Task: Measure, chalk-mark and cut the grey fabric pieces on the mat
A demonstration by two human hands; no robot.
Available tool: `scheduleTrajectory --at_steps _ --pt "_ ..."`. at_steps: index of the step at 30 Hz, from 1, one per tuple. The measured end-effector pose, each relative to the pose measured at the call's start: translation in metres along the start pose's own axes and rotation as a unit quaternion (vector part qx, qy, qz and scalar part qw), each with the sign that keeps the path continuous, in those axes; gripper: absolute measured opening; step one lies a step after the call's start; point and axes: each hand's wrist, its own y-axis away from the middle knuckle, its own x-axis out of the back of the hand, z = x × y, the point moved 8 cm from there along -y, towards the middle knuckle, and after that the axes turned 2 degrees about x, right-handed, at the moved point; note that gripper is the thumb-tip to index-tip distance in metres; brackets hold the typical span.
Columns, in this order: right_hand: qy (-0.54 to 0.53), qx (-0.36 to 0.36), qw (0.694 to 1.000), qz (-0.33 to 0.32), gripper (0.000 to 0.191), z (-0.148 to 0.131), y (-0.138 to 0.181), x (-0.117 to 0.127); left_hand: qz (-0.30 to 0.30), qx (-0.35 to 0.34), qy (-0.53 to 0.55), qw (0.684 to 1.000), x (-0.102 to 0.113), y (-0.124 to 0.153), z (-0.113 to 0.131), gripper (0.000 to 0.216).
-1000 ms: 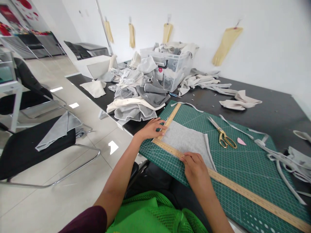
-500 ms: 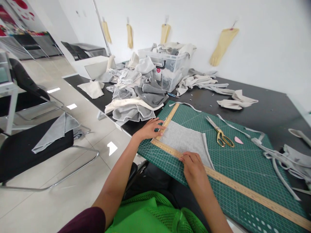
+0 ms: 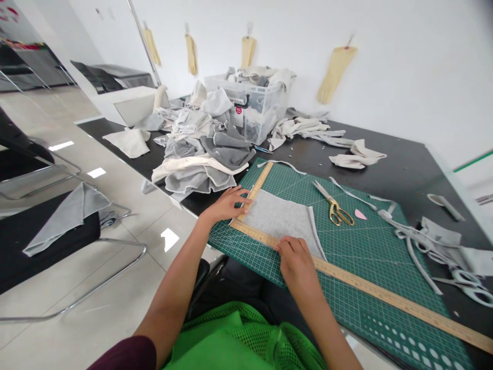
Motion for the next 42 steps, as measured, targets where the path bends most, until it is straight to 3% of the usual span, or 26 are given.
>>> scheduleTrajectory --at_steps 42 --pt "0.005 0.020 1.000 0.013 0.015 0.0005 -0.0021 0.0027 -0.001 0.012 0.005 1.000 0.0026 0.0008 0.0034 0.040"
